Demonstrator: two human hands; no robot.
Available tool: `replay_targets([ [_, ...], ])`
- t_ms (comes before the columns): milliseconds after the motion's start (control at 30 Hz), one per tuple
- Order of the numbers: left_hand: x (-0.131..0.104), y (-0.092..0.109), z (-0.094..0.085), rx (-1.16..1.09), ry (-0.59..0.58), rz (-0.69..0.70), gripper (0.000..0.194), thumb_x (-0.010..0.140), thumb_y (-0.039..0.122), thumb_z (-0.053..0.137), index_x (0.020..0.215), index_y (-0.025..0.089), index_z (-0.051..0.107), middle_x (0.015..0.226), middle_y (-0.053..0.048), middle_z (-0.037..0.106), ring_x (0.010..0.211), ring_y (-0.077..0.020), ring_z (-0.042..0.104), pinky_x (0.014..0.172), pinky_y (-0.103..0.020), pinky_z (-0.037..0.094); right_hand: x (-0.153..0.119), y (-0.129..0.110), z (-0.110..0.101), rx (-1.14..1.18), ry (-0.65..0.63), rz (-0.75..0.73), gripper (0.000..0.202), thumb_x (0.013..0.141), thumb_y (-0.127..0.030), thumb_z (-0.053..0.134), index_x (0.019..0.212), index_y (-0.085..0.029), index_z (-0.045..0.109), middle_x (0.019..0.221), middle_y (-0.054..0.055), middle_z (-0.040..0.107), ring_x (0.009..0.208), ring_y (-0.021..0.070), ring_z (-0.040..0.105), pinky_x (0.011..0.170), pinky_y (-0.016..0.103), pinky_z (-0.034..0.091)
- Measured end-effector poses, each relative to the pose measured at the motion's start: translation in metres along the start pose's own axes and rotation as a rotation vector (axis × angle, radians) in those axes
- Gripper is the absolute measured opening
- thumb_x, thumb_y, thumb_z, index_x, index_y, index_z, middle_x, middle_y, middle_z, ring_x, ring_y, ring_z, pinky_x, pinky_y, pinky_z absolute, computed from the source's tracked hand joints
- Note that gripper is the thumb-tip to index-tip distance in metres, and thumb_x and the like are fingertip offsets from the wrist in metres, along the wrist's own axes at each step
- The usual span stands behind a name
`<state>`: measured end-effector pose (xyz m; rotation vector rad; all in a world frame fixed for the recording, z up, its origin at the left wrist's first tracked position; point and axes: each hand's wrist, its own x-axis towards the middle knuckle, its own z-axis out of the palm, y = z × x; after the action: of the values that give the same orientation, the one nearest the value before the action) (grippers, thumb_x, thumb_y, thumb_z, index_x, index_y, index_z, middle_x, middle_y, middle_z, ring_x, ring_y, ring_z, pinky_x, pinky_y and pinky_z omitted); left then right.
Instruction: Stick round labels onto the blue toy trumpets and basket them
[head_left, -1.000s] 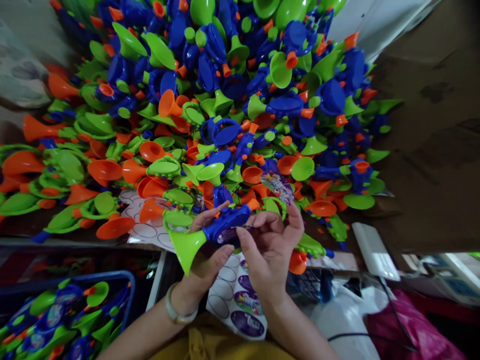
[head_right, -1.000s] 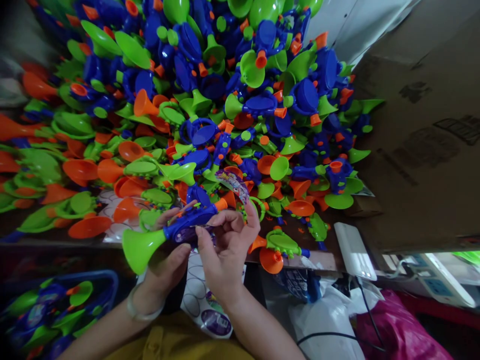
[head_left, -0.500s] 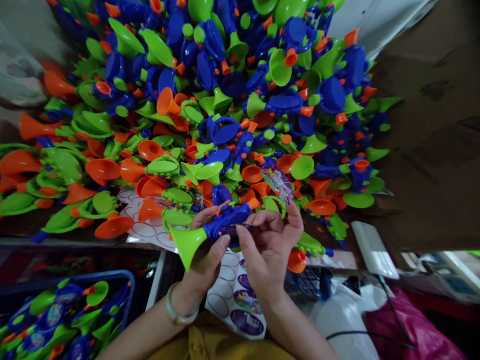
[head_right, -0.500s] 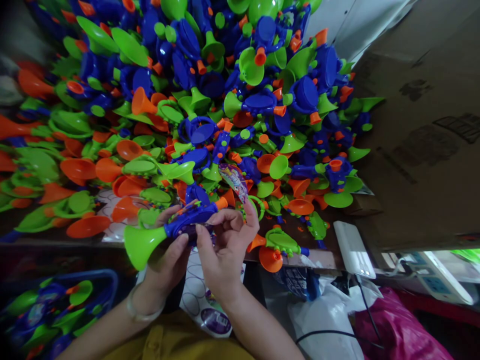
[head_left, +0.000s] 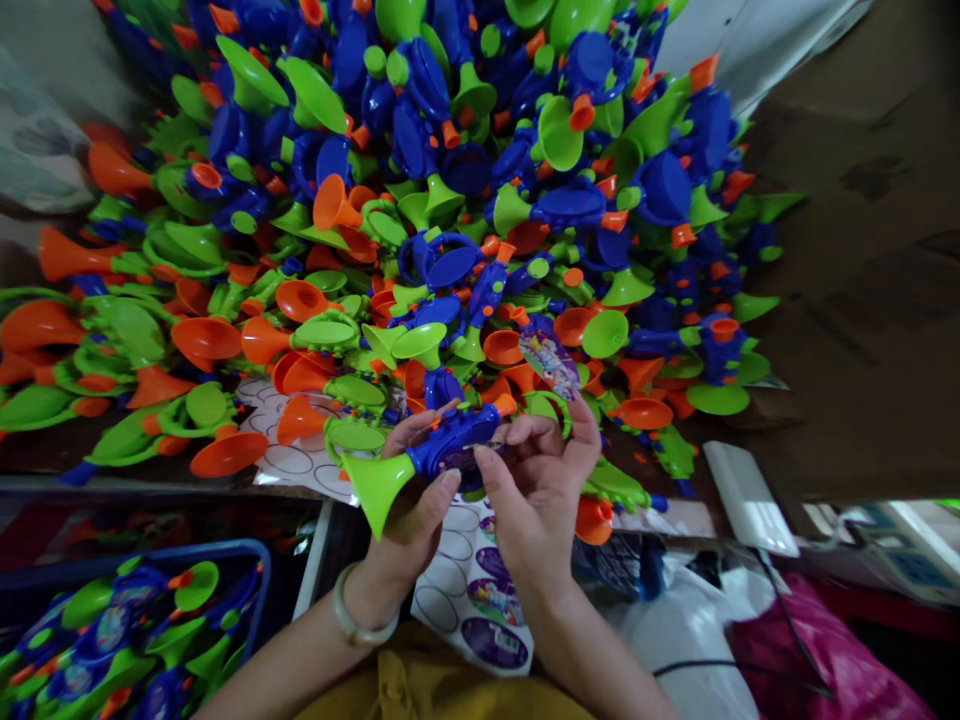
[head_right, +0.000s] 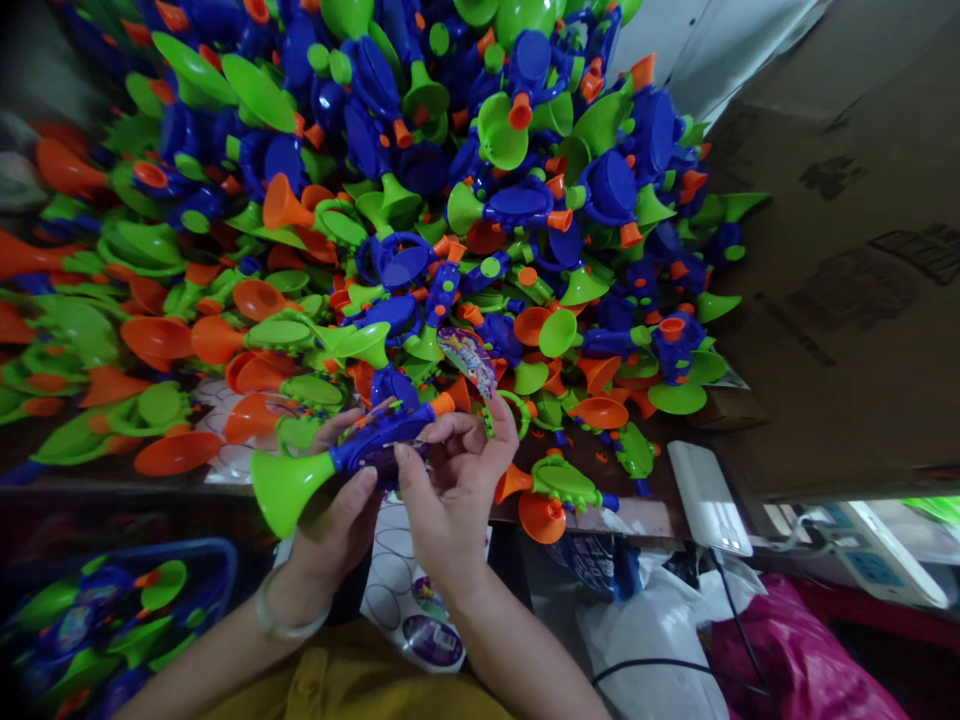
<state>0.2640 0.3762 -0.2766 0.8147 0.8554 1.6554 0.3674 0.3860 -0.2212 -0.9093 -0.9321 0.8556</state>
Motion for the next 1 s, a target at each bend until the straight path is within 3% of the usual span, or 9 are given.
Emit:
replay_targets([
  [367,0.001,-0.003,-0.004,0.003,0.037,0.016,0.058,0.094,0.039,0.089,0.145,0.031,0.062,0.149,-0.009,0.07,0.131,-0.0289,0.073,0.117,-0.045,0.059,0.007,-0.001,-0.002,0.082,0.005,0.076,0.079,0.084,-0.015,0.085,0.145,-0.041,0.043,0.099,-0.008,0.06,0.089,0.0115,0.067,0.086,0.028,0.061],
  [467,-0.001,-0.001,-0.004,-0.032,0.022,0.009,0.065,0.092,0.038,0.091,0.149,0.032,0.06,0.151,-0.01,0.07,0.134,-0.0307,0.072,0.121,-0.048,0.058,0.01,-0.002,-0.002,0.105,-0.001,0.106,0.078,0.082,-0.015,0.086,0.144,-0.04,0.046,0.098,-0.008,0.061,0.09,0.0108,0.067,0.086,0.027,0.061],
  [767,-0.002,0.008,0.001,-0.064,-0.047,-0.025,0.069,0.085,0.039,0.097,0.146,0.032,0.065,0.145,-0.01,0.076,0.137,-0.0346,0.073,0.126,-0.055,0.055,0.006,-0.004,-0.001,0.011,-0.032,0.039,0.08,0.085,-0.017,0.084,0.149,-0.042,0.042,0.101,-0.006,0.059,0.091,0.0136,0.066,0.086,0.031,0.063],
  [1000,-0.001,0.003,-0.003,-0.048,-0.024,0.012,0.065,0.09,0.035,0.093,0.147,0.034,0.063,0.146,-0.007,0.075,0.14,-0.0294,0.07,0.128,-0.047,0.052,0.003,-0.001,0.002,0.016,-0.031,0.008,0.076,0.087,-0.014,0.083,0.147,-0.041,0.044,0.101,-0.006,0.061,0.092,0.0134,0.067,0.085,0.03,0.062],
])
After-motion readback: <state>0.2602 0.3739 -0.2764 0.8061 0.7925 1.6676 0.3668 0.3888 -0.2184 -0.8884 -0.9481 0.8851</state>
